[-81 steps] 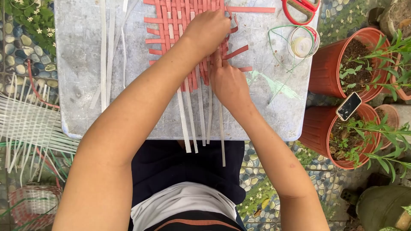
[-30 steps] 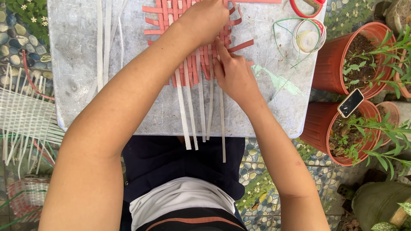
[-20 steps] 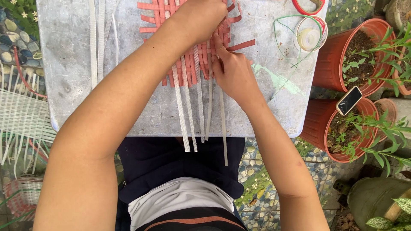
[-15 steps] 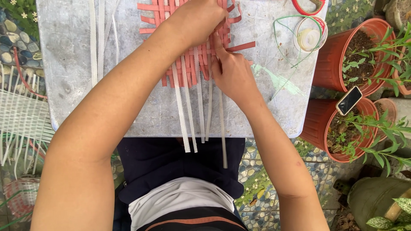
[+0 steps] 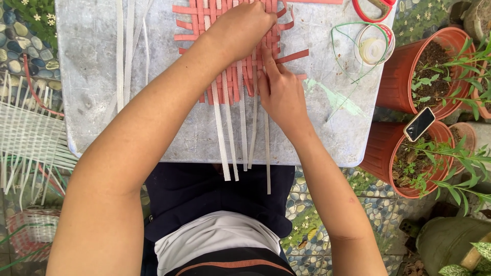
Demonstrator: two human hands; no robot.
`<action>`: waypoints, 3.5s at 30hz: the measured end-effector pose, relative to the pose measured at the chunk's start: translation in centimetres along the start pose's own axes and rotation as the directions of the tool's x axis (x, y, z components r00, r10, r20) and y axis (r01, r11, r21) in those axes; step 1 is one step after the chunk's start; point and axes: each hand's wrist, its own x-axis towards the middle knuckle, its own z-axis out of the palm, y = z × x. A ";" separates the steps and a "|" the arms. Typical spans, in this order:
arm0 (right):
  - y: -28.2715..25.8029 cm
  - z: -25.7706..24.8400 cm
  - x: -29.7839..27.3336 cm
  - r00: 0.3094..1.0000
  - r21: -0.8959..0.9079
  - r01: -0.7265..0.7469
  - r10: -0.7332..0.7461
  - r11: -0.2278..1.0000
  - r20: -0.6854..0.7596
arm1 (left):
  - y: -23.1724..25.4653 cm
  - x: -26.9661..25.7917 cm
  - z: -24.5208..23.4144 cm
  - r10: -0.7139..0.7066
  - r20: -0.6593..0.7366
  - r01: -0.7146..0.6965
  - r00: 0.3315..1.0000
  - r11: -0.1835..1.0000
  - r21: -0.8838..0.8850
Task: The person is weaving red and white plastic strips together on a flat surface to create a woven mat.
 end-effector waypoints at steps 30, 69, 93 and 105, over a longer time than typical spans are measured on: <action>0.1 -0.4 -0.1 0.999 0.063 0.033 -0.032 0.997 -0.021 | 2.5 2.4 3.5 0.087 0.005 -0.077 0.996 0.856 0.512; -0.7 -0.5 0.3 0.999 0.013 -0.030 0.030 0.999 0.034 | 2.2 1.4 1.5 -0.007 0.044 -0.005 0.999 0.962 0.273; -0.3 -0.7 0.5 0.994 0.007 -0.088 0.087 0.996 0.066 | 2.5 -1.9 -1.4 -0.256 -0.048 0.235 0.965 0.934 -0.268; 0.1 -0.7 0.8 0.993 0.002 -0.077 0.076 0.997 0.087 | 1.7 -0.1 -0.5 -0.259 0.005 0.258 0.966 0.962 -0.087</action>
